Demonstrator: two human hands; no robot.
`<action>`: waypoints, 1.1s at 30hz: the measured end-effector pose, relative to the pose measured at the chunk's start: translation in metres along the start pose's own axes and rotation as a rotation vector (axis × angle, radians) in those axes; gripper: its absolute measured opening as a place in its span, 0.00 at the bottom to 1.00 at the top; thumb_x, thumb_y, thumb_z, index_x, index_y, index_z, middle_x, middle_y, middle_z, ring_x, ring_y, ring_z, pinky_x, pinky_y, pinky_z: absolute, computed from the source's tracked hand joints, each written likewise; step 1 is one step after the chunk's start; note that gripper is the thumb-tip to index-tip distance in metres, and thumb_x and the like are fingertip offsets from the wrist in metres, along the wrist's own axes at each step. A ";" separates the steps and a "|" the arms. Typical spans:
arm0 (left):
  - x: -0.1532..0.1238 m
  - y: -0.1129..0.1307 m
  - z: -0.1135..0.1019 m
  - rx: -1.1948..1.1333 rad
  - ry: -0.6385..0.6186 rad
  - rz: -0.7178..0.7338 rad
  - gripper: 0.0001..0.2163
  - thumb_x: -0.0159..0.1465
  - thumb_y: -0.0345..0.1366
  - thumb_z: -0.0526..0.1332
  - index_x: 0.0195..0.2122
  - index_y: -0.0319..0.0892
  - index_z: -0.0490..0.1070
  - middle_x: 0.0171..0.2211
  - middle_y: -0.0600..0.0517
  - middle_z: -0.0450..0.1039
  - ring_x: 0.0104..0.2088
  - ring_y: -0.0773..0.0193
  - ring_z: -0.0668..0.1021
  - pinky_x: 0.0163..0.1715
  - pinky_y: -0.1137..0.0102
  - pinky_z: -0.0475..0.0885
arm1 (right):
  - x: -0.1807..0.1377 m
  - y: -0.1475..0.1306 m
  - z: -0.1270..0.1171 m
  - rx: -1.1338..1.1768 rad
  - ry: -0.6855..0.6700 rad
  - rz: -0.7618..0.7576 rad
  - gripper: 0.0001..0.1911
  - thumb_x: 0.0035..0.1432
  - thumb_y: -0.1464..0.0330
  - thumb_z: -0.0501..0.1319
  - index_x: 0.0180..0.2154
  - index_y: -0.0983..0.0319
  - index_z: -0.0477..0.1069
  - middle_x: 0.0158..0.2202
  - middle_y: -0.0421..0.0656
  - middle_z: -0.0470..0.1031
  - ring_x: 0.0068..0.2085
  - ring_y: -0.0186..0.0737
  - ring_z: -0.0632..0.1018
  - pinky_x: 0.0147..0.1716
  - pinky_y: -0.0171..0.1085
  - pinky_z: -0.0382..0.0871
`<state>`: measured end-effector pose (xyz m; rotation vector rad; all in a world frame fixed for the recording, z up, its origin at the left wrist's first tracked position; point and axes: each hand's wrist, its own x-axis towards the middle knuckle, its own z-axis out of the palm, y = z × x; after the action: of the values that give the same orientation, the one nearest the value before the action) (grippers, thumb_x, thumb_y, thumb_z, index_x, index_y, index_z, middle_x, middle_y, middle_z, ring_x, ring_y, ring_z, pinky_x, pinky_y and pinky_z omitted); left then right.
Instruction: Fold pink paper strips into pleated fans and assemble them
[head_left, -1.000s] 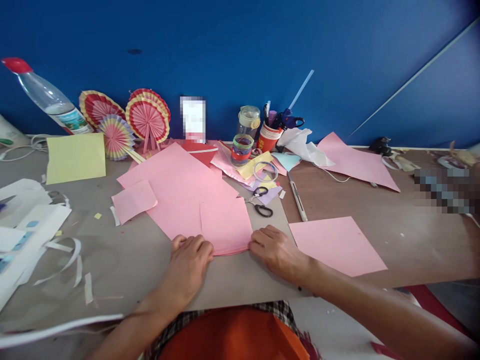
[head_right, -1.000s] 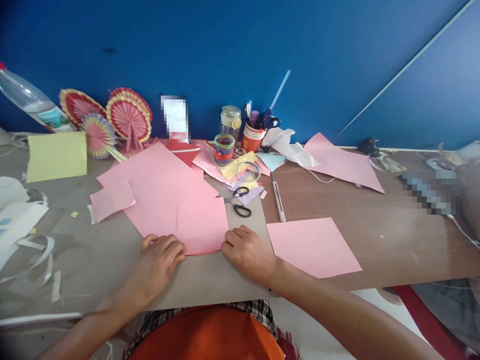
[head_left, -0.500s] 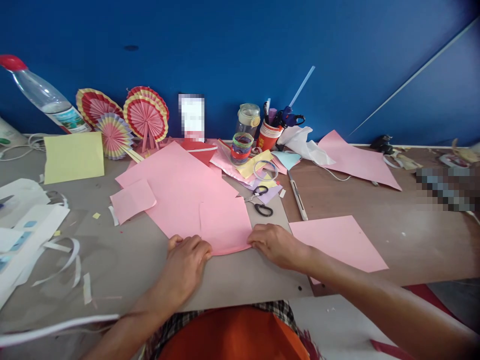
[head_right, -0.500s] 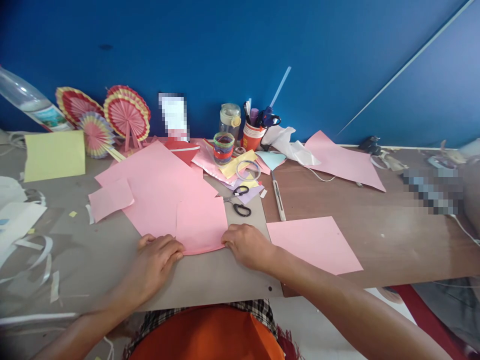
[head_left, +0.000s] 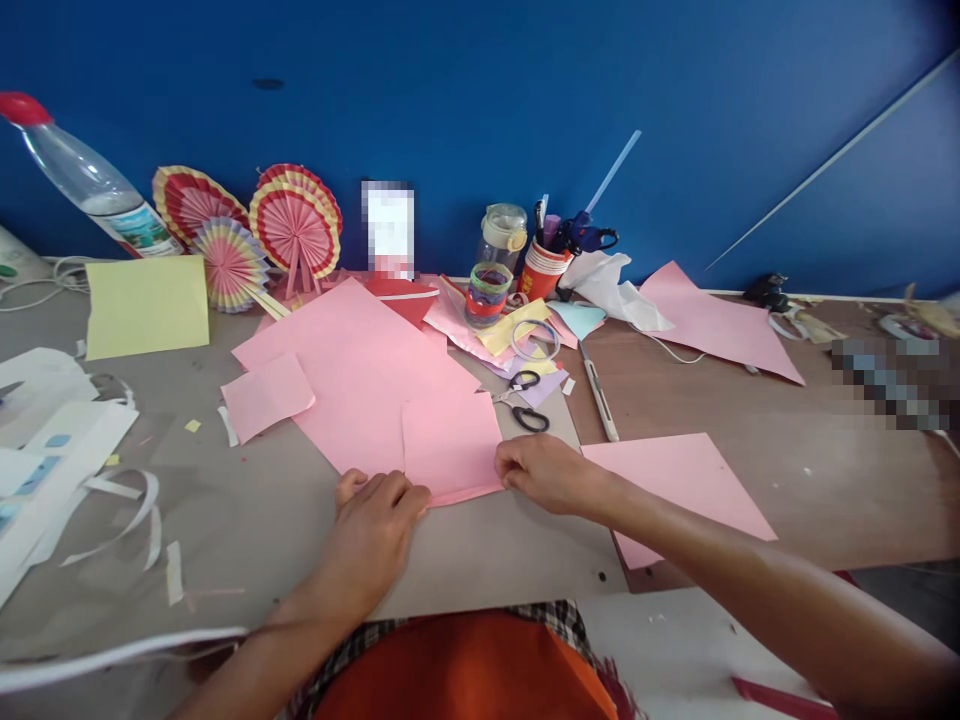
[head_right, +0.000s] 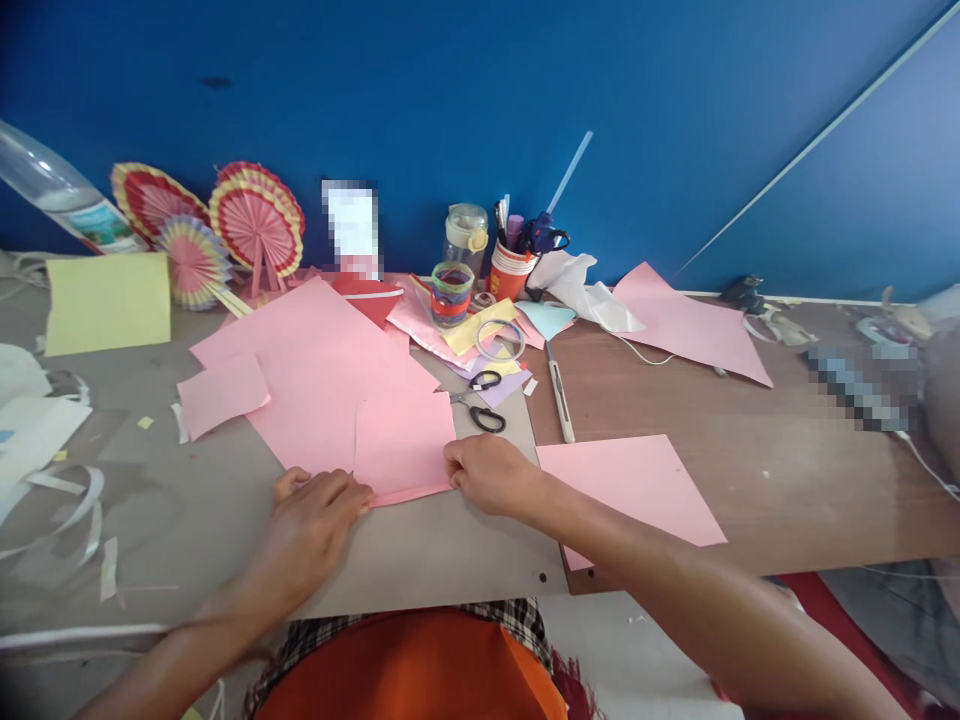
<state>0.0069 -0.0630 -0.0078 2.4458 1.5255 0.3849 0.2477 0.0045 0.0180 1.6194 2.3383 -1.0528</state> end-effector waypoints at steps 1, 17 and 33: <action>-0.001 0.000 0.001 0.016 0.012 0.003 0.12 0.63 0.24 0.50 0.35 0.46 0.70 0.29 0.55 0.68 0.32 0.63 0.70 0.43 0.60 0.52 | 0.001 0.001 0.000 -0.007 -0.014 0.011 0.06 0.49 0.75 0.54 0.26 0.61 0.68 0.27 0.38 0.74 0.29 0.33 0.70 0.26 0.31 0.55; 0.004 0.000 -0.004 0.183 -0.048 0.087 0.15 0.60 0.19 0.48 0.35 0.43 0.70 0.32 0.52 0.67 0.31 0.64 0.69 0.44 0.60 0.55 | -0.006 -0.005 0.007 -0.502 0.120 -0.245 0.10 0.52 0.77 0.54 0.31 0.61 0.71 0.33 0.44 0.71 0.31 0.37 0.70 0.30 0.37 0.51; 0.016 0.005 -0.016 0.374 -0.056 0.282 0.11 0.59 0.19 0.51 0.30 0.41 0.68 0.28 0.51 0.68 0.32 0.60 0.70 0.49 0.56 0.56 | -0.016 0.002 0.009 -0.724 0.134 -0.509 0.10 0.50 0.81 0.54 0.31 0.65 0.69 0.30 0.45 0.70 0.31 0.39 0.69 0.32 0.39 0.52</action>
<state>0.0121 -0.0495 0.0106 2.9451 1.3296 0.0796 0.2533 -0.0132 0.0177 0.8708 2.8075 -0.0641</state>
